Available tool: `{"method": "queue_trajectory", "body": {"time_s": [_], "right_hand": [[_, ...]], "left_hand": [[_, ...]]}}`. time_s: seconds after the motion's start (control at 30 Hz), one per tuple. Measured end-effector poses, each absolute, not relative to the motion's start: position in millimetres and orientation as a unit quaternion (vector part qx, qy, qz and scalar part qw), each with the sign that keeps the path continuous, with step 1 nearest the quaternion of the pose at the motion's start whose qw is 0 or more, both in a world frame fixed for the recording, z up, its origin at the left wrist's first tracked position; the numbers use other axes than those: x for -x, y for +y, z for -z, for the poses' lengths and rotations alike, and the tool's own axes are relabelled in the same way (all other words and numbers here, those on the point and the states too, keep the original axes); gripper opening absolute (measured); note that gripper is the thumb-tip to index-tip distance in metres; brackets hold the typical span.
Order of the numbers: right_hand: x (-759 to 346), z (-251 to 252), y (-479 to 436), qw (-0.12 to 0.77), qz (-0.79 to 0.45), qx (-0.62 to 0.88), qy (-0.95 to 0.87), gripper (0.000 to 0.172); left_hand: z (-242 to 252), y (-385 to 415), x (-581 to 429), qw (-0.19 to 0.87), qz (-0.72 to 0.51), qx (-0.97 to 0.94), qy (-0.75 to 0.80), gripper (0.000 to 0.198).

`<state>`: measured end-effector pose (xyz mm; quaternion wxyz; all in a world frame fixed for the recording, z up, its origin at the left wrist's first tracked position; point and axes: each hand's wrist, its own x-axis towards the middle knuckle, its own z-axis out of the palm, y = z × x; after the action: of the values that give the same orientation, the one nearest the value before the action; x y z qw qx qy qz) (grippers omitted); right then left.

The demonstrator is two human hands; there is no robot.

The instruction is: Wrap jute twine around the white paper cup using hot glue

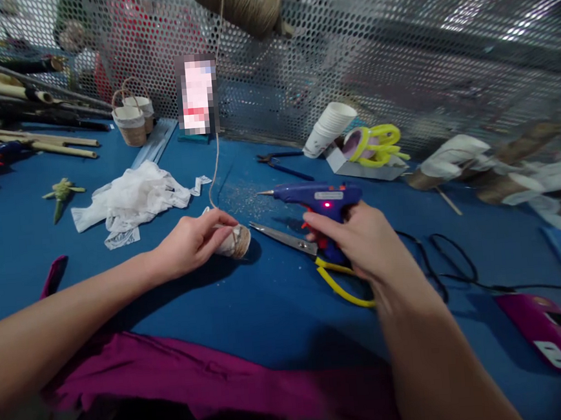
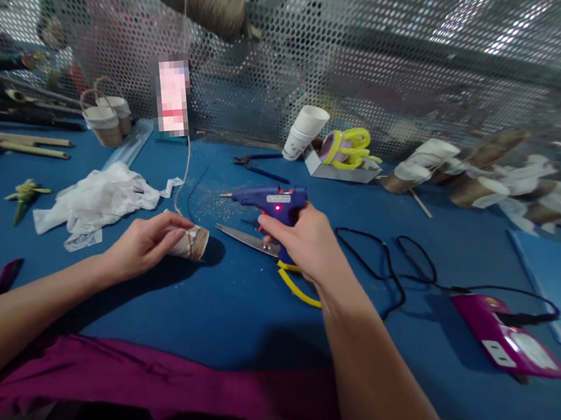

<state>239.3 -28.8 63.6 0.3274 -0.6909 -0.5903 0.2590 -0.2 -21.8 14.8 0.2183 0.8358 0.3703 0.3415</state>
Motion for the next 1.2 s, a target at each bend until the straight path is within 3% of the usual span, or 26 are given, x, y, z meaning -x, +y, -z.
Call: {"method": "queue_trajectory", "body": {"time_s": [0.1, 0.2, 0.3, 0.5, 0.6, 0.67, 0.7, 0.77, 0.9, 1.2], "right_hand": [[-252.1, -49.1, -5.1, 0.258, -0.125, 0.754, -0.59, 0.025], [-263.2, -35.3, 13.5, 0.239, -0.102, 0.771, -0.582, 0.026], [-269.4, -24.9, 22.6, 0.237, -0.102, 0.77, -0.584, 0.031], [-251.4, -29.9, 11.4, 0.296, -0.068, 0.736, -0.605, 0.023], [-223.6, -39.8, -5.4, 0.305, -0.165, 0.646, -0.68, 0.036], [-204.9, -43.3, -17.2, 0.294, -0.421, 0.503, -0.695, 0.051], [-197.2, -43.8, -22.3, 0.291, -0.491, 0.466, -0.676, 0.052], [-186.6, -42.9, -30.0, 0.302, -0.568, 0.435, -0.63, 0.037], [-182.6, -39.9, -35.7, 0.387, -0.613, 0.436, -0.534, 0.016], [-191.2, -45.1, -40.7, 0.513, -0.527, 0.46, -0.497, 0.015]], "left_hand": [[-13.0, -23.2, 0.5, 0.22, -0.341, -0.836, 0.37, 0.024], [-12.4, -24.5, 0.6, 0.221, -0.347, -0.836, 0.363, 0.025], [-13.6, -26.4, 0.4, 0.221, -0.35, -0.84, 0.352, 0.025], [-17.3, -32.3, -1.6, 0.198, -0.355, -0.865, 0.293, 0.022], [-19.1, -36.4, -3.0, 0.195, -0.353, -0.882, 0.243, 0.021], [-20.0, -39.3, -3.9, 0.198, -0.342, -0.894, 0.211, 0.02], [-20.4, -40.6, -4.2, 0.202, -0.335, -0.899, 0.198, 0.019], [-20.8, -42.7, -4.8, 0.211, -0.317, -0.907, 0.181, 0.018], [-21.0, -44.5, -5.4, 0.237, -0.301, -0.905, 0.185, 0.018], [-23.5, -42.2, -7.8, 0.414, -0.349, -0.77, 0.338, 0.025]]}}
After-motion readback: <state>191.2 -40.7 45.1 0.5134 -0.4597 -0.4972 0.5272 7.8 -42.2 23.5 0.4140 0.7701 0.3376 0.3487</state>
